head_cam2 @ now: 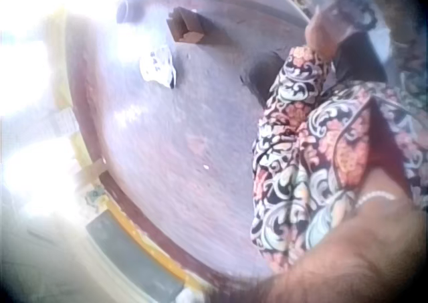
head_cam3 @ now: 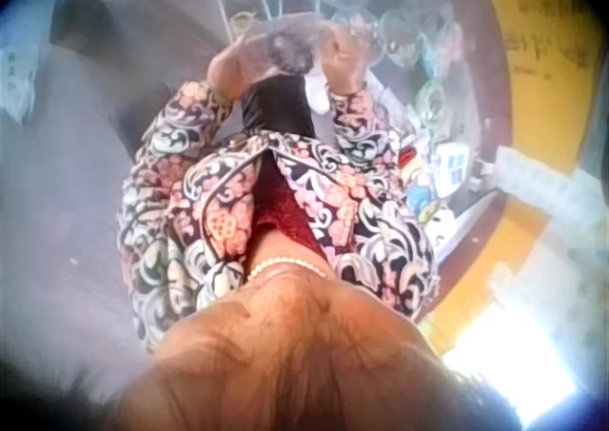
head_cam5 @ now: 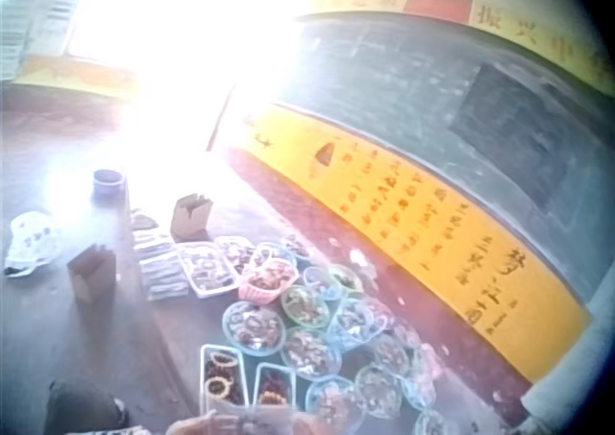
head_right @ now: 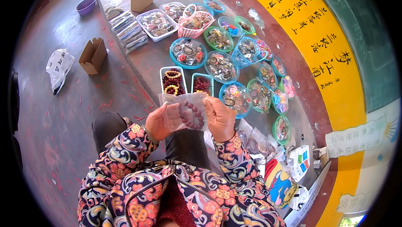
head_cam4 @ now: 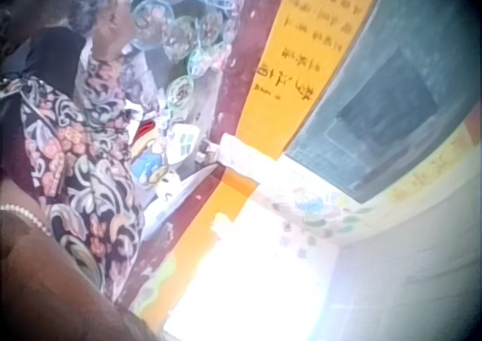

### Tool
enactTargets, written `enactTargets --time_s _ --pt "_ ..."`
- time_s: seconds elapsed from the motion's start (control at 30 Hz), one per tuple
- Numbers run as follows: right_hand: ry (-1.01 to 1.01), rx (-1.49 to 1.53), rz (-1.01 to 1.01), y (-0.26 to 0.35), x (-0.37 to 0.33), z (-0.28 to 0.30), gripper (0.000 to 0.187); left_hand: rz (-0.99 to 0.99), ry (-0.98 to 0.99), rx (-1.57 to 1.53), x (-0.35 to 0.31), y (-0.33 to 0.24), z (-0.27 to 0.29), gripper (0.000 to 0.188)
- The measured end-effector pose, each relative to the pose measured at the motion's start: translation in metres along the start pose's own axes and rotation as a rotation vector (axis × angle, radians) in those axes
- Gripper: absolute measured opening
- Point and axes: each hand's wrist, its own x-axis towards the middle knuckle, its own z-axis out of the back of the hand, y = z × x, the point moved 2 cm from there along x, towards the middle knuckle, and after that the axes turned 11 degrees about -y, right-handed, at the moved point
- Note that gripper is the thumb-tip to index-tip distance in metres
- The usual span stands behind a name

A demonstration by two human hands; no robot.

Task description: The person sits on the floor and repeatedly picks up beaded bracelets from plastic trays, places them into small clear plastic bags, and sets the bags aside. The task involves handling multiple bracelets one by one and organizing them into individual packaging.

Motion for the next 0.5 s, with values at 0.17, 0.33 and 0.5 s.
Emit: enactTargets --time_s 0.17,0.33,0.5 --pt "0.143 0.068 -0.033 0.025 0.013 0.002 0.011 0.016 0.142 -0.075 -0.001 -0.004 0.008 0.048" --pt "0.161 0.086 -0.07 0.034 0.024 0.001 0.013 0.036 0.009 -0.118 0.0 0.002 0.021 0.04" --pt "0.142 0.04 -0.099 0.016 0.031 0.0 0.015 -0.045 -0.136 -0.053 -0.001 0.001 0.02 0.031"
